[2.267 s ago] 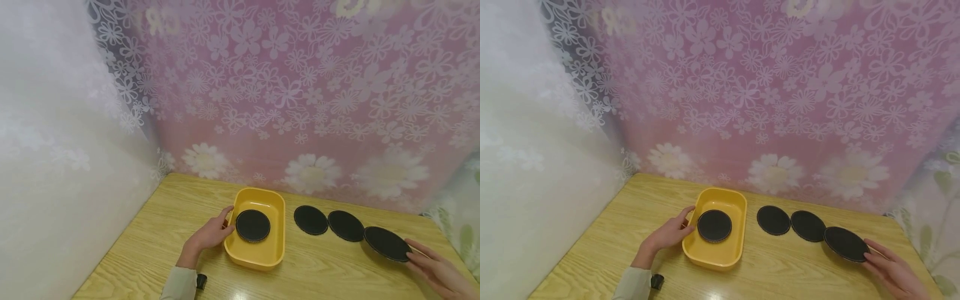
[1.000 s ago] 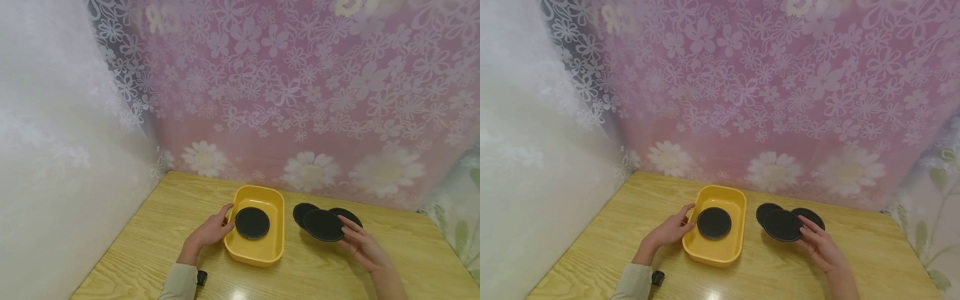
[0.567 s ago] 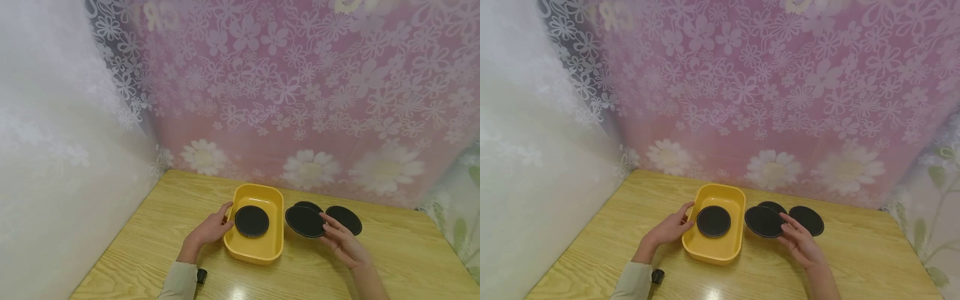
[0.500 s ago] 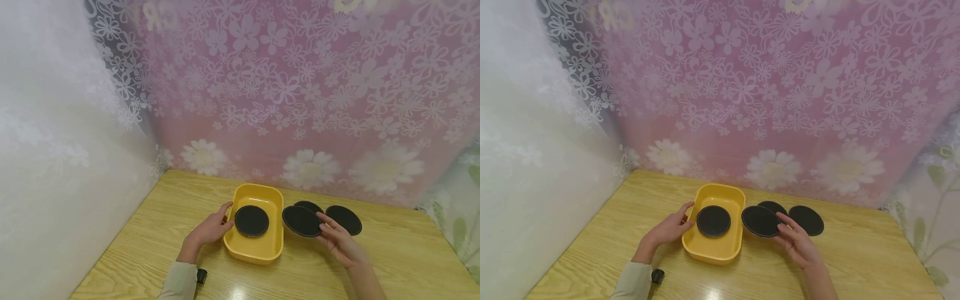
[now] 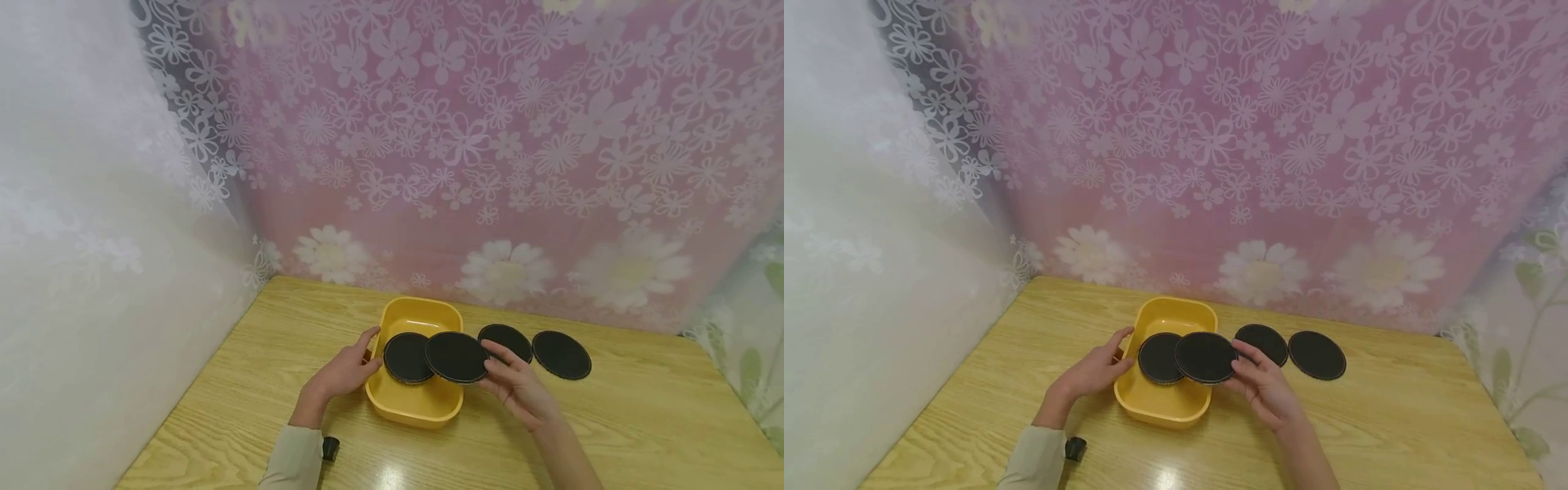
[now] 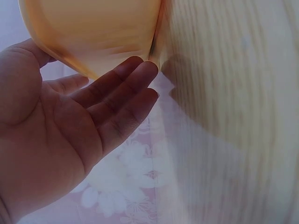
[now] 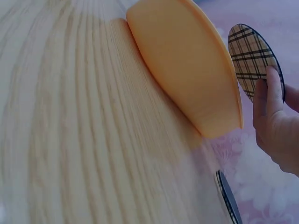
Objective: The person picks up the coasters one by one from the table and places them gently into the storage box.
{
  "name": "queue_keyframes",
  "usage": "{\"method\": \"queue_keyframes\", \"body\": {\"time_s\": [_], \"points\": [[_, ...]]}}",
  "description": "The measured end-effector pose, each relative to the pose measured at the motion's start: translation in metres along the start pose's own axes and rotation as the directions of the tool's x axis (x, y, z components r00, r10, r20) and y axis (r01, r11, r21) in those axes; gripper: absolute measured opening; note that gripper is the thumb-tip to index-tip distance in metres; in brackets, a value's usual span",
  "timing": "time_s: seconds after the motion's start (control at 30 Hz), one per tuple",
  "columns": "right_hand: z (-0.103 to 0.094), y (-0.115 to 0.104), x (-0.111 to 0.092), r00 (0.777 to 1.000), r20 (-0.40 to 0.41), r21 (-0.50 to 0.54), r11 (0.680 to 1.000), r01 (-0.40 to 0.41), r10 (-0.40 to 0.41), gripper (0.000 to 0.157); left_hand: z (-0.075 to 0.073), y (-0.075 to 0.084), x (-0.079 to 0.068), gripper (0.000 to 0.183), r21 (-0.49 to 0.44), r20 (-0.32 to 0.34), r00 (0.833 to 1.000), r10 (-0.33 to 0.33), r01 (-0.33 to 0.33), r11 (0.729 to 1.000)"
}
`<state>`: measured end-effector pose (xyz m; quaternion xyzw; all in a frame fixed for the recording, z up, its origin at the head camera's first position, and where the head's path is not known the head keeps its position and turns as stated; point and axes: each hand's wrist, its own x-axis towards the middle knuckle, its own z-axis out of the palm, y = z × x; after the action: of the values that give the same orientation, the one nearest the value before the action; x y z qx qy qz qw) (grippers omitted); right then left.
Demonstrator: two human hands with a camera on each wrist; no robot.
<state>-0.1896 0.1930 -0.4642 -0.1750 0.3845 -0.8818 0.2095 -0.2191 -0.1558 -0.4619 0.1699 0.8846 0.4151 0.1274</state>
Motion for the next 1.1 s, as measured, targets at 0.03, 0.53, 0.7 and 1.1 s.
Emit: {"method": "queue_keyframes", "body": {"time_s": [0.03, 0.53, 0.7, 1.1], "points": [[0.003, 0.002, 0.002, 1.0, -0.028, -0.036, 0.999, 0.001, -0.002, 0.045, 0.0, 0.0, 0.0, 0.064, -0.003, 0.0, 1.0, 0.001, -0.001, 1.0], [0.076, 0.044, 0.035, 0.78, -0.611, -0.349, 0.931, -0.106, -0.14, 0.039, -0.001, 0.001, 0.0, 0.064, 0.009, -0.002, 1.0, 0.013, -0.013, 1.0], [0.089, 0.055, 0.04, 0.769, -0.611, -0.407, 0.907, -0.103, -0.187, 0.043, -0.002, 0.001, 0.002, 0.064, 0.018, -0.005, 1.0, 0.013, -0.013, 1.0], [0.101, 0.068, 0.046, 0.82, -0.547, -0.532, 0.827, -0.184, -0.169, 0.056, -0.001, 0.0, 0.002, 0.064, 0.019, 0.0, 1.0, 0.01, -0.01, 1.0]]}}
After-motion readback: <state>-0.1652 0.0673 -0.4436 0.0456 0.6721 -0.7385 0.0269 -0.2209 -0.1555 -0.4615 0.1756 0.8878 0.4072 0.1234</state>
